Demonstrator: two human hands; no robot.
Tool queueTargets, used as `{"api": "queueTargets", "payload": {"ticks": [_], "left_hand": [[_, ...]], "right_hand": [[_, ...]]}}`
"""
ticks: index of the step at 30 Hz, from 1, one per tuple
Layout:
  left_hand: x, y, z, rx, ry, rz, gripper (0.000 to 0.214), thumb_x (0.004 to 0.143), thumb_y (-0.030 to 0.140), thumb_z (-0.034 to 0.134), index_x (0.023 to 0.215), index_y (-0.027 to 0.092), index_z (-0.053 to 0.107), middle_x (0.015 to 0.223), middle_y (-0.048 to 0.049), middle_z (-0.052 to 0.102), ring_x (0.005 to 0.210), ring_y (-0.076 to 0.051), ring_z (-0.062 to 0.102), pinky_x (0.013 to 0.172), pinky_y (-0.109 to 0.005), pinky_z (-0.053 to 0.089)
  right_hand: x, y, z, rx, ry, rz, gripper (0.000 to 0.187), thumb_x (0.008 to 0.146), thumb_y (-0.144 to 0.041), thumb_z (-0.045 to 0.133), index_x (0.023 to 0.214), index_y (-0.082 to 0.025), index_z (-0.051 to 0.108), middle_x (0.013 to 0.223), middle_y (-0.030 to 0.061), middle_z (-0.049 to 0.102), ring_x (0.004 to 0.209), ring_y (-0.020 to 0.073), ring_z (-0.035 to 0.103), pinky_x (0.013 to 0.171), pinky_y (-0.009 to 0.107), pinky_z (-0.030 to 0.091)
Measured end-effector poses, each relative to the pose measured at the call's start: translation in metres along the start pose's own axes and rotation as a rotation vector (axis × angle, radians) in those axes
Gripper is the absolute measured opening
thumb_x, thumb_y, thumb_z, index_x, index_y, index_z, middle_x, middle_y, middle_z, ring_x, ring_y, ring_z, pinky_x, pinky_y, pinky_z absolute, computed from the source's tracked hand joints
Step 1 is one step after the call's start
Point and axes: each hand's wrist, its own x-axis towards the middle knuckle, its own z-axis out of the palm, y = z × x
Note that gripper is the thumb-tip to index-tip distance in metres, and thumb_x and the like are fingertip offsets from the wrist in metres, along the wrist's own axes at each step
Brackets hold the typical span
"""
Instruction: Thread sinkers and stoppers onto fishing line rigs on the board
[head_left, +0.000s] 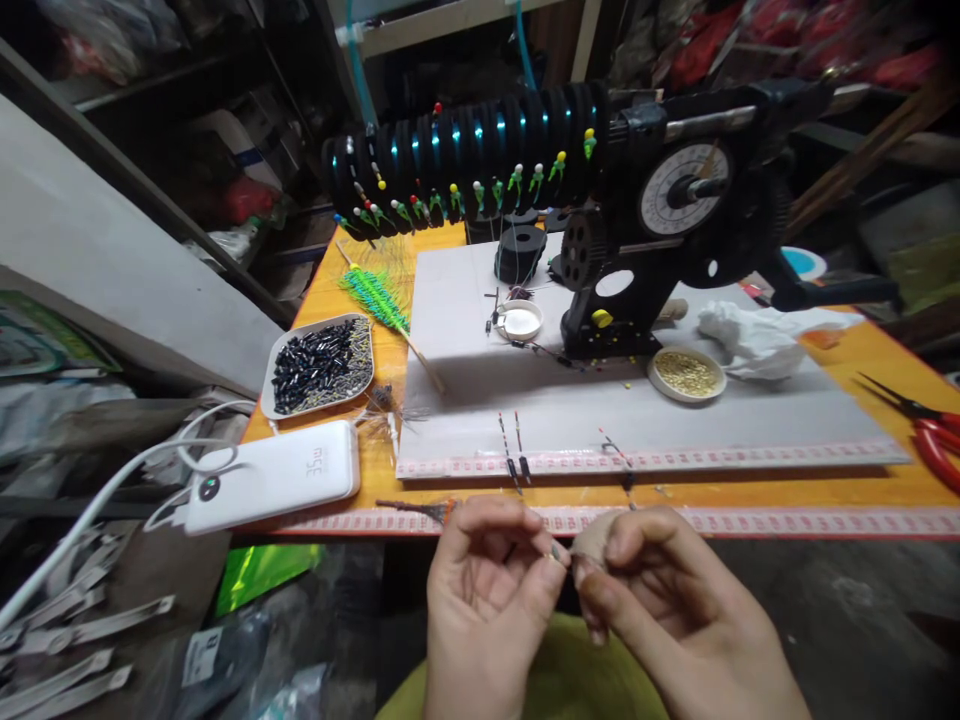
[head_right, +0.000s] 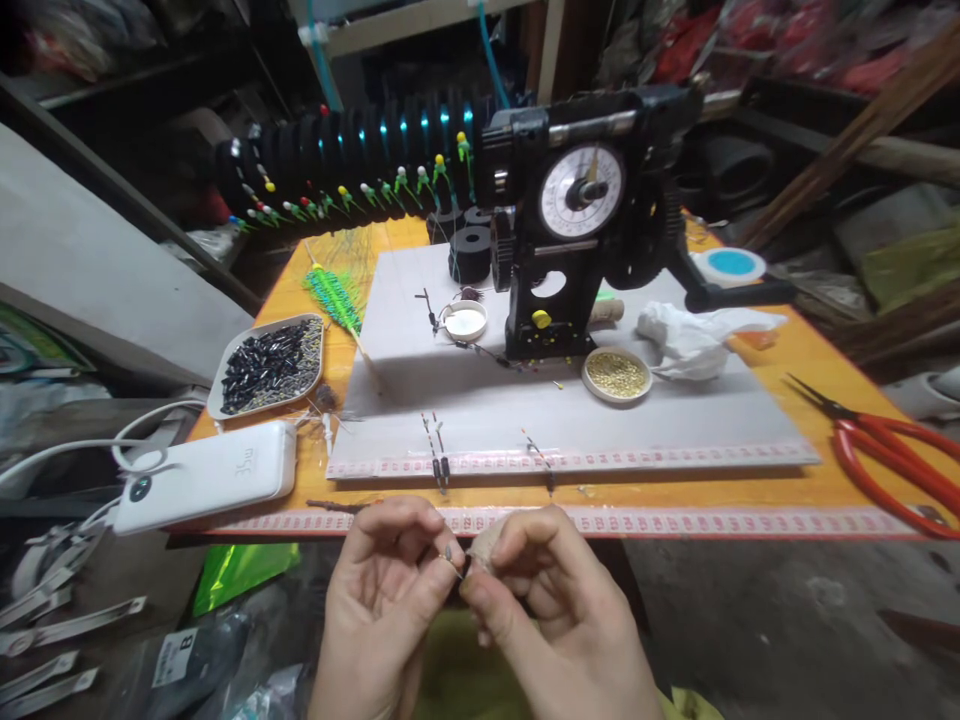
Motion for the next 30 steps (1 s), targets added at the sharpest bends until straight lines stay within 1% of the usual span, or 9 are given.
{"api": "queueTargets", "payload": {"ticks": [2, 3, 5, 7, 10, 16, 23, 27, 30], "left_hand": [[0.0, 0.0, -0.002, 0.001, 0.003, -0.021, 0.031, 0.067, 0.018, 0.089, 0.091, 0.024, 0.07, 0.08, 0.0036, 0.068, 0.072, -0.006, 0.065, 0.069, -0.014, 0.055], [-0.001, -0.001, -0.003, 0.004, -0.002, -0.027, 0.031, 0.068, 0.019, 0.089, 0.091, 0.024, 0.07, 0.078, 0.0039, 0.067, 0.072, -0.006, 0.066, 0.069, -0.015, 0.055], [-0.001, -0.001, -0.005, 0.01, -0.012, -0.032, 0.029, 0.068, 0.019, 0.089, 0.09, 0.022, 0.07, 0.075, 0.0035, 0.068, 0.072, -0.007, 0.066, 0.071, -0.016, 0.056], [-0.002, -0.002, -0.006, 0.013, -0.013, -0.043, 0.027, 0.068, 0.02, 0.089, 0.087, 0.021, 0.069, 0.074, 0.003, 0.068, 0.071, -0.008, 0.067, 0.071, -0.017, 0.056], [-0.003, -0.004, -0.007, 0.002, -0.013, -0.044, 0.025, 0.068, 0.022, 0.089, 0.081, 0.019, 0.067, 0.071, 0.003, 0.068, 0.069, -0.008, 0.067, 0.07, -0.017, 0.056], [-0.003, -0.008, -0.007, 0.004, -0.005, 0.014, 0.027, 0.069, 0.021, 0.088, 0.077, 0.018, 0.062, 0.071, 0.0024, 0.068, 0.069, -0.008, 0.066, 0.071, -0.018, 0.055], [-0.004, -0.008, -0.005, -0.022, -0.03, 0.054, 0.027, 0.073, 0.018, 0.085, 0.076, 0.019, 0.058, 0.072, 0.0027, 0.068, 0.07, -0.008, 0.066, 0.071, -0.018, 0.055], [-0.005, -0.012, -0.008, -0.032, -0.062, 0.062, 0.026, 0.075, 0.016, 0.084, 0.078, 0.02, 0.059, 0.074, 0.0027, 0.069, 0.072, -0.007, 0.066, 0.072, -0.016, 0.055], [-0.005, -0.017, -0.011, 0.033, -0.1, 0.135, 0.022, 0.078, 0.017, 0.081, 0.081, 0.021, 0.059, 0.076, 0.0023, 0.07, 0.076, -0.009, 0.067, 0.073, -0.017, 0.055]], "right_hand": [[0.0, 0.002, -0.001, -0.001, -0.023, 0.004, 0.017, 0.087, -0.023, 0.071, 0.084, -0.026, 0.055, 0.075, -0.0053, 0.058, 0.058, 0.0055, 0.06, 0.055, 0.013, 0.053], [-0.001, 0.002, -0.001, 0.006, -0.008, 0.018, 0.017, 0.087, -0.023, 0.071, 0.084, -0.026, 0.055, 0.075, -0.0053, 0.058, 0.059, 0.0053, 0.06, 0.056, 0.013, 0.053], [-0.001, 0.001, -0.001, 0.029, 0.013, 0.043, 0.017, 0.087, -0.023, 0.072, 0.084, -0.025, 0.055, 0.075, -0.0053, 0.058, 0.059, 0.0052, 0.06, 0.056, 0.013, 0.053], [-0.002, 0.0, -0.001, 0.042, 0.007, 0.059, 0.017, 0.087, -0.023, 0.072, 0.083, -0.025, 0.055, 0.075, -0.0051, 0.058, 0.059, 0.0054, 0.06, 0.056, 0.013, 0.053], [-0.001, -0.001, -0.002, 0.03, -0.054, 0.046, 0.017, 0.088, -0.023, 0.071, 0.084, -0.025, 0.055, 0.074, -0.0051, 0.057, 0.058, 0.0057, 0.06, 0.055, 0.013, 0.053], [0.001, 0.005, -0.005, -0.012, -0.041, 0.005, 0.016, 0.089, -0.021, 0.069, 0.086, -0.025, 0.054, 0.076, -0.0045, 0.058, 0.059, 0.0062, 0.062, 0.057, 0.014, 0.053], [0.003, 0.006, -0.004, 0.002, -0.049, 0.014, 0.015, 0.09, -0.021, 0.068, 0.086, -0.025, 0.054, 0.076, -0.0047, 0.059, 0.059, 0.0066, 0.062, 0.056, 0.015, 0.053], [0.001, 0.006, -0.005, 0.016, -0.041, 0.056, 0.017, 0.088, -0.023, 0.07, 0.084, -0.024, 0.054, 0.076, -0.0045, 0.059, 0.059, 0.0068, 0.062, 0.056, 0.016, 0.053], [0.002, 0.005, -0.006, 0.065, -0.015, 0.125, 0.021, 0.085, -0.026, 0.074, 0.081, -0.022, 0.054, 0.075, -0.0036, 0.06, 0.059, 0.0076, 0.062, 0.055, 0.016, 0.053]]}}
